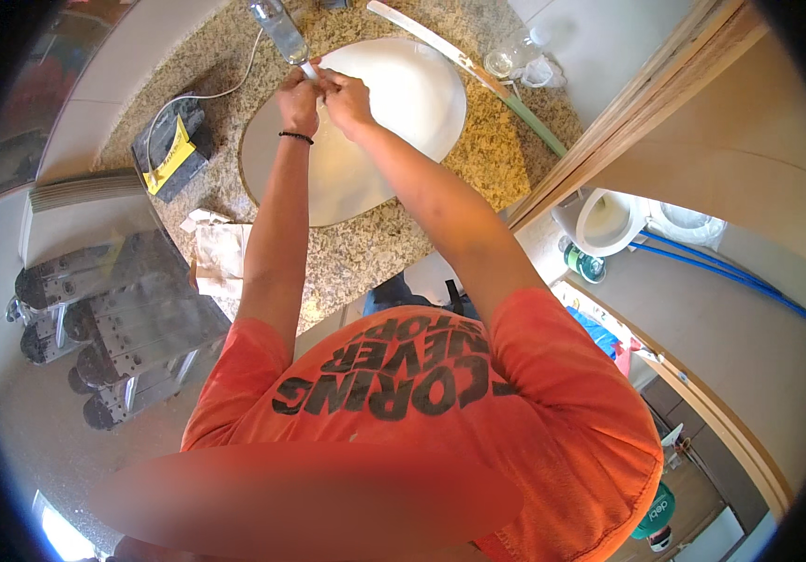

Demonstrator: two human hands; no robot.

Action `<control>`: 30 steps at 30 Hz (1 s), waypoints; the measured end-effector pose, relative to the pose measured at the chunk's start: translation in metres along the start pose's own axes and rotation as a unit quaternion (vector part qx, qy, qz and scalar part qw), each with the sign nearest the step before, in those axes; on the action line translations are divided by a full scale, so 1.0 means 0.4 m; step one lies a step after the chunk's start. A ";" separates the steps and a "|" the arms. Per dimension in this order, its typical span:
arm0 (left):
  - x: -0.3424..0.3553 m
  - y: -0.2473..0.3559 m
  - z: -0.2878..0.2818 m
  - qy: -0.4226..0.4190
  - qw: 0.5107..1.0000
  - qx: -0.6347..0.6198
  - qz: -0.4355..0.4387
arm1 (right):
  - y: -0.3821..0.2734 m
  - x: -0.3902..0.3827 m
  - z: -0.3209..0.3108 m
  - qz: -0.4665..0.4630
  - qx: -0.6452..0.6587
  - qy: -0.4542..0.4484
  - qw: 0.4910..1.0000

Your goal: The person applies joint compound to the ceiling above a window using a trowel and hawk, repeatedly loading the trowel and smoothing the surface. The person then walks to a bathroom sink, turns on the faucet, and washes their hands.

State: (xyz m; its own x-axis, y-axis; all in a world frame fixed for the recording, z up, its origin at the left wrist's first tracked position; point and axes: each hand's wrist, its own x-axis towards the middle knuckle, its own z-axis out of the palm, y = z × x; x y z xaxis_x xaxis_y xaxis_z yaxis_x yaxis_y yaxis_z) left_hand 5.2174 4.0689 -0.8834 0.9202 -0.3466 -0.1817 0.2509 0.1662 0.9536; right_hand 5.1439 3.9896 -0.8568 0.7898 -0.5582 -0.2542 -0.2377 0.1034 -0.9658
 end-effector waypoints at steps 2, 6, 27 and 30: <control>-0.015 0.030 0.027 0.043 0.972 0.227 0.042 | -0.011 -0.004 -0.053 -0.059 -0.092 0.014 0.994; -0.132 0.115 0.026 -0.043 0.846 0.520 0.112 | -0.063 -0.057 -0.173 -0.130 -0.195 0.000 0.972; -0.059 0.277 0.073 0.089 0.602 0.678 0.412 | -0.170 -0.556 -0.570 -0.051 0.270 0.001 0.962; -0.219 0.360 0.048 0.114 0.589 0.647 0.472 | -0.192 -0.695 -0.651 -0.123 0.086 0.014 0.989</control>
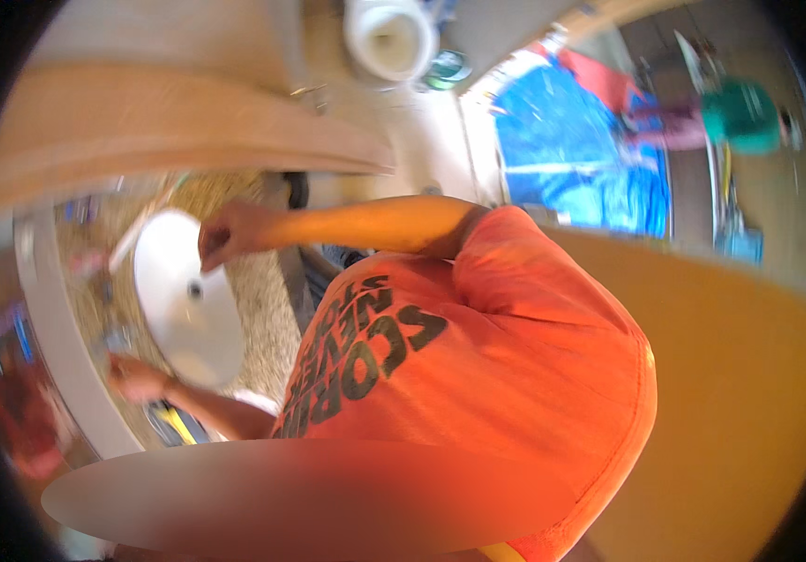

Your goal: The person applies joint compound to the ceiling above a window using a trowel and hawk, repeatedly loading the trowel and smoothing the surface. The person then walks to a bathroom sink, turns on the faucet, and washes their hands.

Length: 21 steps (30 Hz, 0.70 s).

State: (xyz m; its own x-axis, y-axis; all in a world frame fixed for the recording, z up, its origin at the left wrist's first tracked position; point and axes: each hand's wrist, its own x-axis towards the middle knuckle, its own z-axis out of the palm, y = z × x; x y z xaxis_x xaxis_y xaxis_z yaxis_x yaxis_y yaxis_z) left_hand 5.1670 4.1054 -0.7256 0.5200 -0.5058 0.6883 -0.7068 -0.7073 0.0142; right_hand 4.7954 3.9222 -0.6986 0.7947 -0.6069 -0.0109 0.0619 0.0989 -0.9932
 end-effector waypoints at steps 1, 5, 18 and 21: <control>-0.024 0.015 -0.039 0.012 1.000 -0.007 -0.009 | -0.025 -0.046 -0.020 -0.003 -0.013 0.015 1.000; -0.108 0.198 0.014 -0.107 0.972 -0.139 -0.156 | -0.021 -0.178 -0.176 -0.062 -0.021 0.130 0.989; -0.121 1.329 -0.459 -0.132 0.869 -0.411 0.243 | -0.124 -1.091 -0.925 -0.029 -0.382 0.439 0.813; -0.300 1.674 -0.619 -0.471 0.623 -0.534 0.324 | -0.126 -1.320 -0.975 0.050 -0.152 0.504 0.849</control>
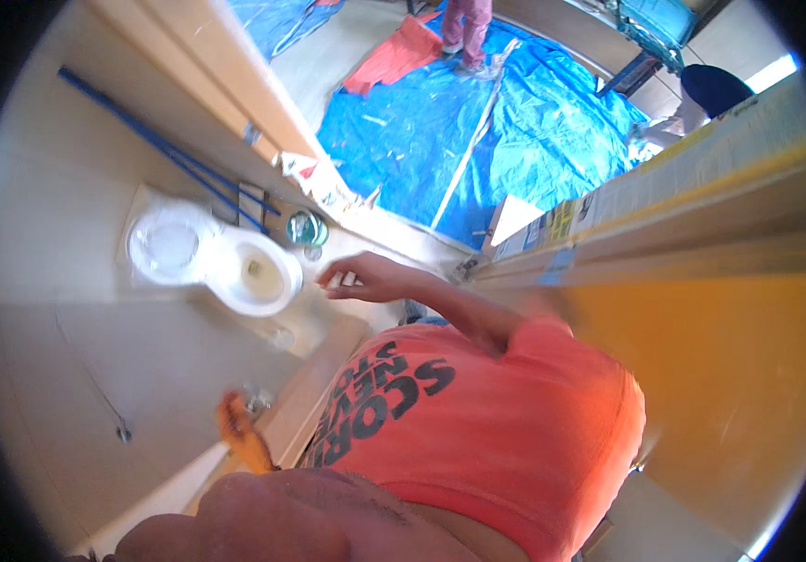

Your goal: The person applies joint compound to the ceiling above a window using a trowel and hawk, repeatedly loading the trowel and smoothing the surface. The person then walks to a bathroom sink, turns on the faucet, and washes their hands.

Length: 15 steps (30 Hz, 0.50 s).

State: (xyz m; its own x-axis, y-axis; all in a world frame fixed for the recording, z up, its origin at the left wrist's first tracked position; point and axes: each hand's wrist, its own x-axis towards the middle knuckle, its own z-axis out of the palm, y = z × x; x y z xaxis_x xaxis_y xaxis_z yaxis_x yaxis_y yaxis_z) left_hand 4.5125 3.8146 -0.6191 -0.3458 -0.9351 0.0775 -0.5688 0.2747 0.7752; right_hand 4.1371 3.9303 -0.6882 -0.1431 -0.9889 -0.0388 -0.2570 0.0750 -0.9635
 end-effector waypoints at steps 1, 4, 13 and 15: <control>0.052 0.037 0.094 -0.142 0.988 -0.061 0.004 | 0.021 -0.046 -0.053 0.049 0.001 0.008 0.999; 0.116 0.083 0.340 -0.408 0.895 -0.179 0.010 | 0.115 -0.190 -0.141 0.142 0.088 0.015 0.986; 0.541 0.356 0.875 -0.700 0.711 -0.046 0.040 | 0.081 -0.270 -0.277 0.225 0.432 0.302 0.819; 0.627 0.441 0.993 -0.739 0.670 -0.002 0.060 | 0.062 -0.211 -0.353 0.241 0.415 0.423 0.768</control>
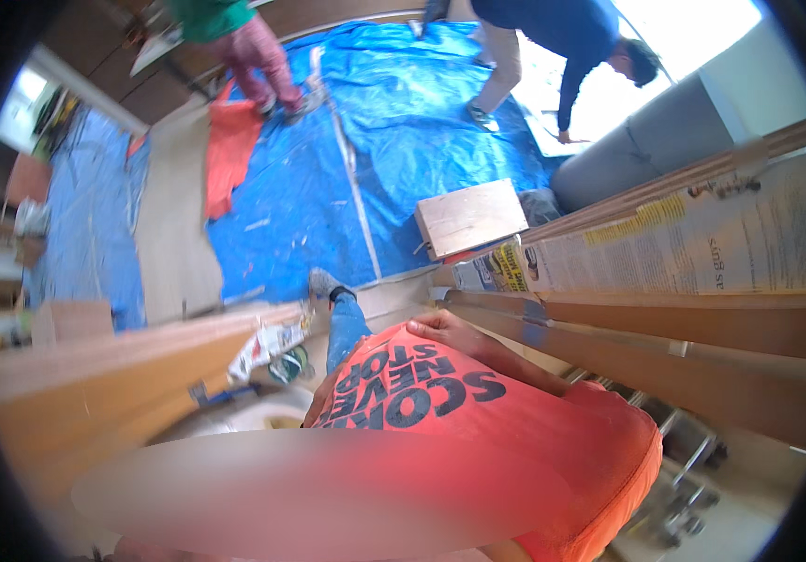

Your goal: The person applies joint compound to the ceiling above a window using a trowel and hawk, repeatedly loading the trowel and smoothing the surface. The person then walks to a bathroom sink, turns on the faucet, and washes their hands.

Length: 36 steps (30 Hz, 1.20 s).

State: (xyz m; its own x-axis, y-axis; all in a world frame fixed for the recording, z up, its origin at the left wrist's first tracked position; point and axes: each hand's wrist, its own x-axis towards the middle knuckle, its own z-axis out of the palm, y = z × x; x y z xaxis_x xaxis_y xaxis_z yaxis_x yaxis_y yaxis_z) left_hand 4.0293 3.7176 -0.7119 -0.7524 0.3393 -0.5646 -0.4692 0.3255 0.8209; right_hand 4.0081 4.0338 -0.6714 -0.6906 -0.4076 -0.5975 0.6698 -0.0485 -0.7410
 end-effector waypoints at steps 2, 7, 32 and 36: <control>0.089 0.058 -0.083 -0.019 0.999 0.023 -0.012 | -0.053 0.112 -0.005 -0.044 0.002 0.045 0.998; 0.278 0.186 -0.377 0.069 0.990 -0.049 0.109 | -0.206 0.436 0.108 -0.105 -0.049 0.073 0.991; 0.695 0.453 -1.342 0.510 0.782 -0.347 0.089 | -1.185 1.795 0.563 -0.093 -0.303 -0.379 0.869; 0.794 0.449 -1.512 0.566 0.772 -0.274 0.093 | -1.265 1.987 0.712 -0.009 -0.328 -0.404 0.854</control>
State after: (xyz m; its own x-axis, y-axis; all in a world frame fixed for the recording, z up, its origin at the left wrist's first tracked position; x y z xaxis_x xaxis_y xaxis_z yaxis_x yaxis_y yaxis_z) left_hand 3.4265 3.3499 -0.6919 -0.6061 -0.7550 -0.2504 -0.1964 -0.1630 0.9669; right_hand 3.1979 3.4745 -0.6840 -0.1082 -0.9208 -0.3748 0.1815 0.3523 -0.9181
